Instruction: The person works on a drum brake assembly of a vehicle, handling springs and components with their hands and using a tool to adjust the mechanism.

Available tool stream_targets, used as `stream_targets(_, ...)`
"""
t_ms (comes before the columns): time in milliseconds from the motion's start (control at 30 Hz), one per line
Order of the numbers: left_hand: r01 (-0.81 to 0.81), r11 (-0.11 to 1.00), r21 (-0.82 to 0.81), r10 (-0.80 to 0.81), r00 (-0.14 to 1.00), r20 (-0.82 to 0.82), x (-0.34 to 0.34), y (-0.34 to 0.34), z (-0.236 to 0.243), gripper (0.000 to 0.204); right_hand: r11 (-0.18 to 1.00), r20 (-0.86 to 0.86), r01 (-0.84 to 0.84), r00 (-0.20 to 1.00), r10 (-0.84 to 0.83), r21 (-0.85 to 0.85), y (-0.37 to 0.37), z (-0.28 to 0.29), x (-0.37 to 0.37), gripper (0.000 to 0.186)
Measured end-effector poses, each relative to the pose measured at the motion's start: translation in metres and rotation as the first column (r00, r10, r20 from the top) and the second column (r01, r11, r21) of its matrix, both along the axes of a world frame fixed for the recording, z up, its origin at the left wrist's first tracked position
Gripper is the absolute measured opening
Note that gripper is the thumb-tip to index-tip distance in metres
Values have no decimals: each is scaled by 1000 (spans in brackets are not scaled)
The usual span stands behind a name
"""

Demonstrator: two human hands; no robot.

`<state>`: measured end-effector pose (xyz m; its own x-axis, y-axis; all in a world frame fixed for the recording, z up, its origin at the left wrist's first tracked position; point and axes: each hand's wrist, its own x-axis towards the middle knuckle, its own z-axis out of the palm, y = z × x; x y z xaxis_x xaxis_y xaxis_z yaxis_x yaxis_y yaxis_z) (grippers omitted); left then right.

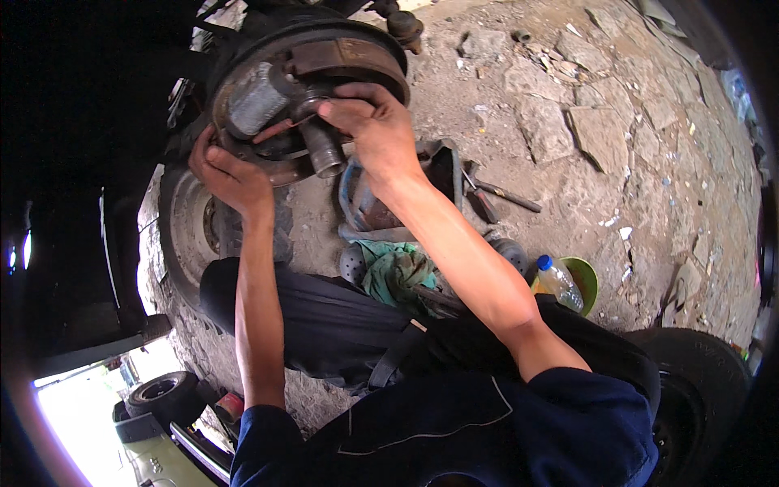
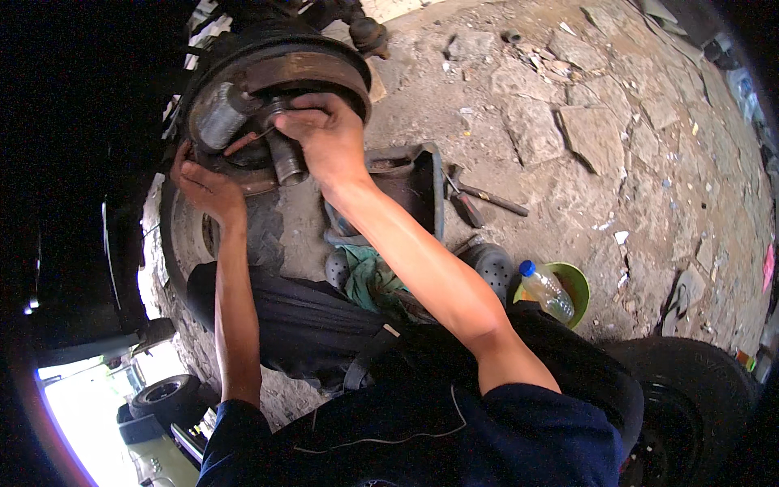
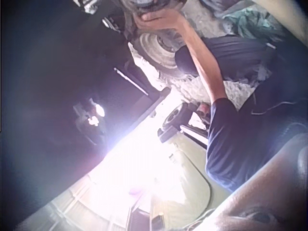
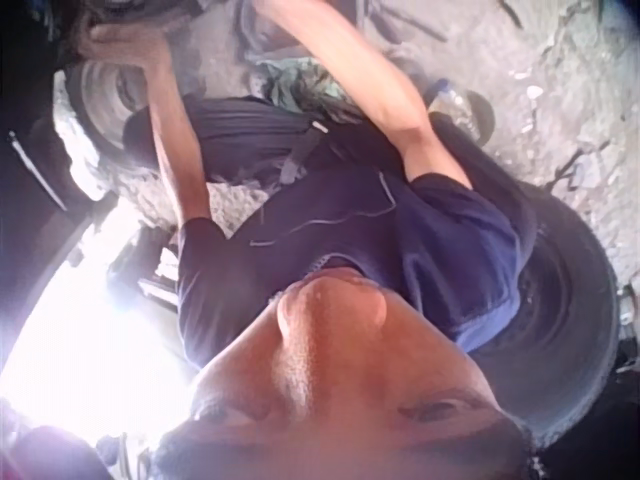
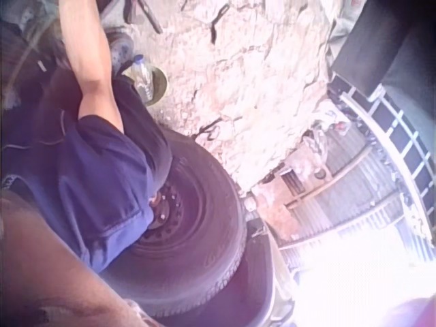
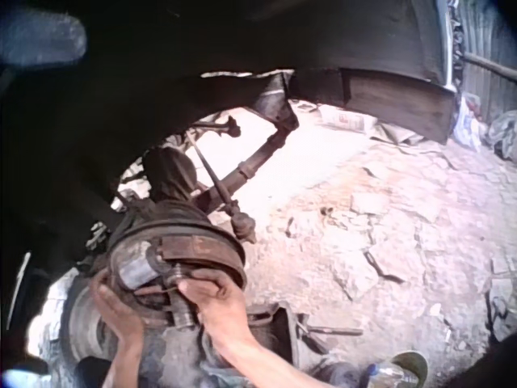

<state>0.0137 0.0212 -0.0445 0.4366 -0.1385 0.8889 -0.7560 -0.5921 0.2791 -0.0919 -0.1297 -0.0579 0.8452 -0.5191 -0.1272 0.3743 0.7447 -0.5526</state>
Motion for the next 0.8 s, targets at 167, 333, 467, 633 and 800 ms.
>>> stream_targets(167, -30, 994, 103, 20, 995, 101, -6, 0, 7, 45, 999, 41, 11, 999, -12, 38, 2, -3, 2, 34)
stream_targets(333, -33, 991, 131, 2, 973, 229, -11, 4, 12, 28, 992, 79, 15, 997, -25, 128, 8, -3, 2, 33)
stream_targets(467, 105, 978, 180, -82, 988, -134, -57, 10, 20, 28, 990, 124, -36, 992, 18, 139, 9, -6, -1, 28)
stream_targets(633, 144, 850, -507, -527, 184, -830, -96, -26, 29, 34, 993, 54, -68, 997, 63, 96, 3, -3, -6, 29)
stream_targets(800, -171, 542, -823, -833, 14, -552, -80, -38, 34, 28, 999, 34, -37, 999, 36, 24, 5, -3, -4, 30)
